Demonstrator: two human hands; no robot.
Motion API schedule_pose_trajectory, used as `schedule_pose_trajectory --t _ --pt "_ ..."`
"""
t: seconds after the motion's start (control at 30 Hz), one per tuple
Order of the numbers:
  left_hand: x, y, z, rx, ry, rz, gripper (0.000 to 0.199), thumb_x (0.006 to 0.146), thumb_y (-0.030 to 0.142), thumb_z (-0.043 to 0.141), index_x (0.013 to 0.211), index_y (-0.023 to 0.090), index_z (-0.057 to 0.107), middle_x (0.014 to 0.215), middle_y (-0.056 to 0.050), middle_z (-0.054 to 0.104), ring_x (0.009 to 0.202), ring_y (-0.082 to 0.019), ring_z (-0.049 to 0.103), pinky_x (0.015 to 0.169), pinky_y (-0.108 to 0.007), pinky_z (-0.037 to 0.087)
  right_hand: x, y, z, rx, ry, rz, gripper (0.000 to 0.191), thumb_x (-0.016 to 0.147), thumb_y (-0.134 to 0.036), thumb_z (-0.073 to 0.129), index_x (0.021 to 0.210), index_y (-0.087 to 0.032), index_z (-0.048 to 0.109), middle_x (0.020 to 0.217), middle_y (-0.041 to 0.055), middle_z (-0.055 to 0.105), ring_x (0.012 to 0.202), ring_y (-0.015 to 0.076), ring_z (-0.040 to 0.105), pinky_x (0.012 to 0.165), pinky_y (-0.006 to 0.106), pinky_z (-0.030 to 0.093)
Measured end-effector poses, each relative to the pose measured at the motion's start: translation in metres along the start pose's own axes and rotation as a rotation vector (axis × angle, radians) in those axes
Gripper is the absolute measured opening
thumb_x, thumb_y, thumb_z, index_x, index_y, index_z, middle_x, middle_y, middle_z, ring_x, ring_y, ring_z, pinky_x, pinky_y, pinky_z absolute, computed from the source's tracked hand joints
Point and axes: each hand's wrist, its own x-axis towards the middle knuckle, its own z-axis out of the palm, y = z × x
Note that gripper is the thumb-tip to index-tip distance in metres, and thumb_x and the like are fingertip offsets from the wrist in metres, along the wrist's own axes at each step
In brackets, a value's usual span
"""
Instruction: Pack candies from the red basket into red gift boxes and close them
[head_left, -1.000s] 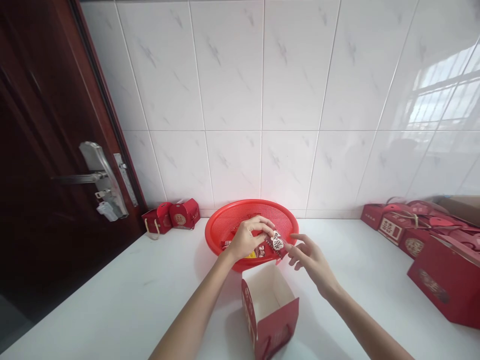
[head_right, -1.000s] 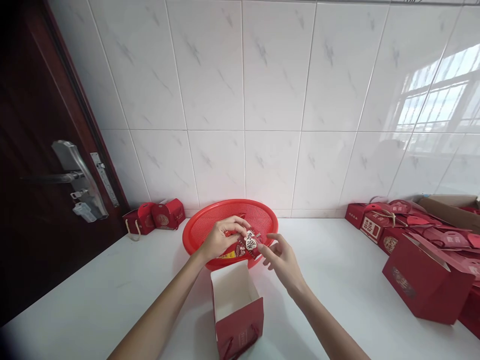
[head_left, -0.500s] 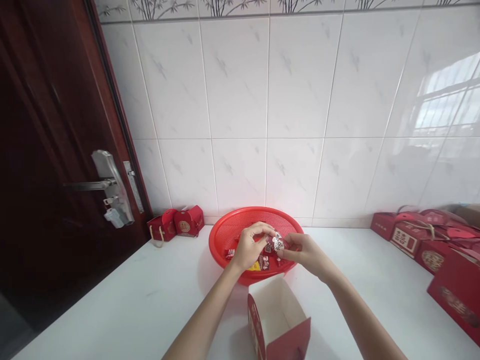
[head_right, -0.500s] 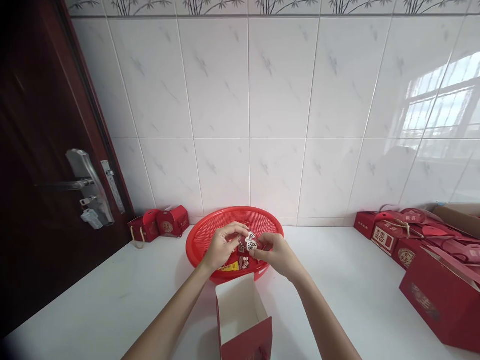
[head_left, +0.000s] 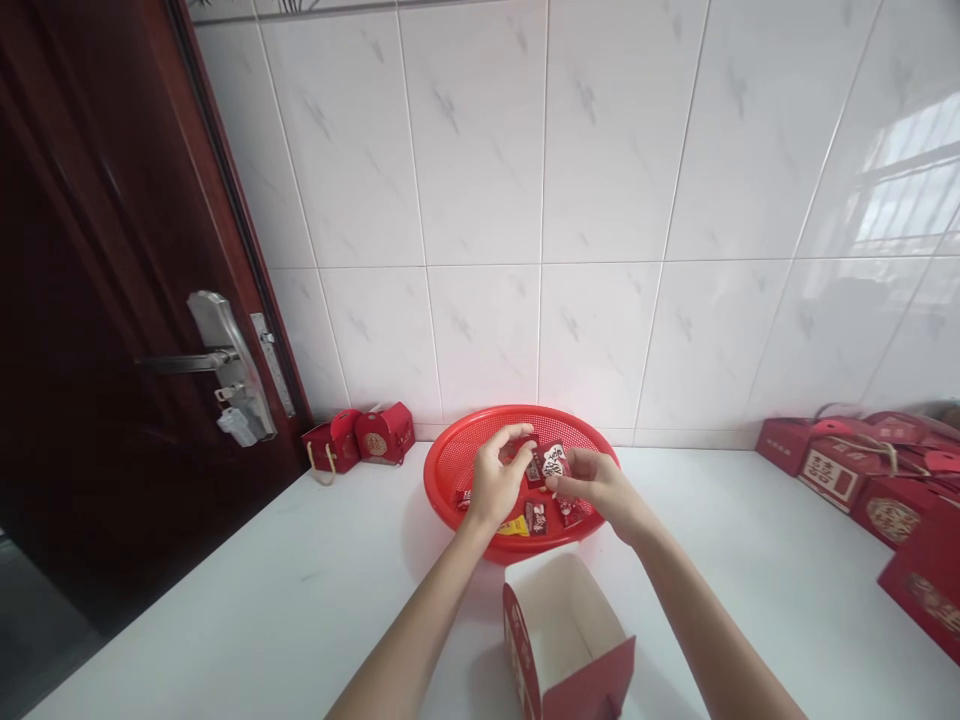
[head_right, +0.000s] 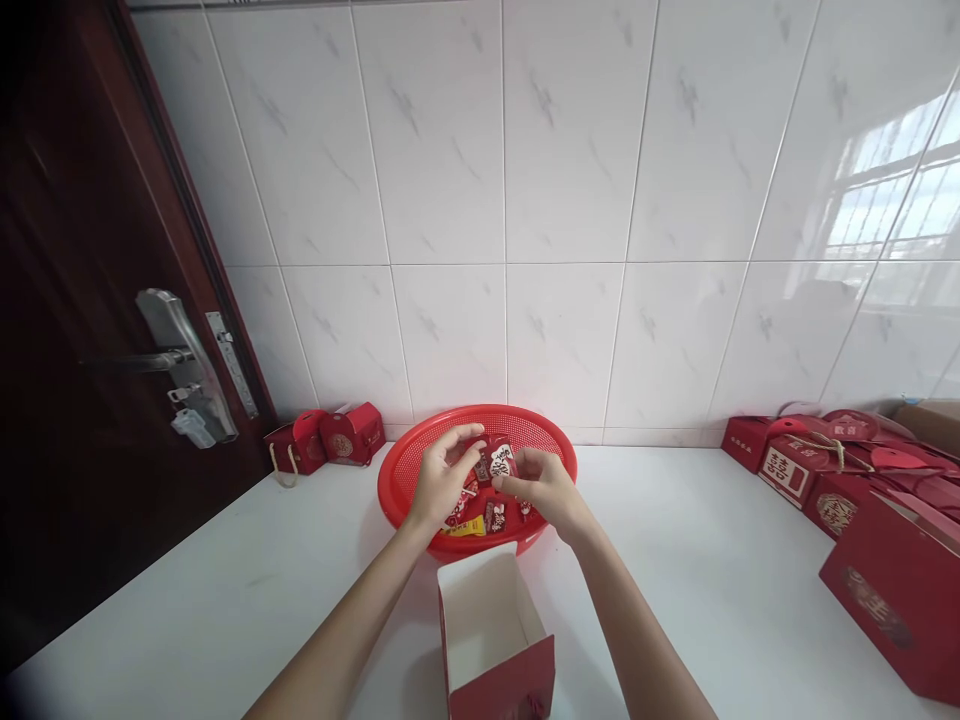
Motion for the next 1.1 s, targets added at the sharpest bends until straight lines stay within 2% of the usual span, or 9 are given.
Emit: schedule_pose_trajectory --t 0.2,0.37,0.73,0.93,1.1 --pt "0.001 -0.003 -0.002 0.025 0.067 -0.044 0.016 0.087 0.022 0.065 0.1 0.019 0.073 0.111 -0.008 0.076 0.109 -0.024 0.07 0.096 -0.036 0.054 0.005 0.005 0.0 0.038 0.118 -0.03 0.043 0.067 -0.057 0.085 0.079 -0.02 0.067 0.088 0.0054 0.074 0.086 0.0247 0.07 0.083 0.04 0.056" --pt "0.0 -0.001 -0.002 0.04 0.06 -0.066 0.016 0.087 0.02 0.064 0.1 0.018 0.072 0.111 -0.009 0.076 0.107 -0.024 0.07 0.095 -0.036 0.055 0.007 0.007 -0.002 0.039 0.173 -0.037 0.044 0.064 -0.057 0.087 0.071 -0.02 0.062 0.078 0.0027 0.07 0.078 0.0218 0.067 0.078 0.037 0.056" --pt "-0.001 -0.005 -0.001 0.065 -0.008 -0.04 0.017 0.085 0.019 0.065 0.1 0.02 0.073 0.107 -0.007 0.077 0.104 -0.023 0.07 0.092 -0.034 0.055 0.008 0.009 0.0 0.006 0.186 -0.029 0.04 0.065 -0.053 0.085 0.075 -0.02 0.064 0.079 0.0032 0.073 0.076 0.0217 0.068 0.079 0.039 0.056" --pt "-0.002 -0.003 -0.001 0.078 -0.011 -0.015 0.017 0.085 0.017 0.063 0.099 0.02 0.072 0.108 -0.007 0.076 0.106 -0.022 0.069 0.094 -0.034 0.054 0.009 0.01 0.0 -0.014 0.179 -0.036 0.036 0.067 -0.049 0.084 0.08 -0.02 0.066 0.081 0.0028 0.072 0.078 0.0227 0.069 0.077 0.038 0.055" --pt "-0.003 -0.001 -0.001 0.097 0.0 0.011 0.018 0.087 0.015 0.059 0.094 0.021 0.074 0.105 -0.005 0.076 0.106 -0.022 0.069 0.094 -0.034 0.053 0.008 0.012 0.0 -0.039 0.17 -0.031 0.035 0.069 -0.047 0.083 0.082 -0.02 0.065 0.08 0.0025 0.072 0.072 0.0209 0.068 0.076 0.038 0.054"
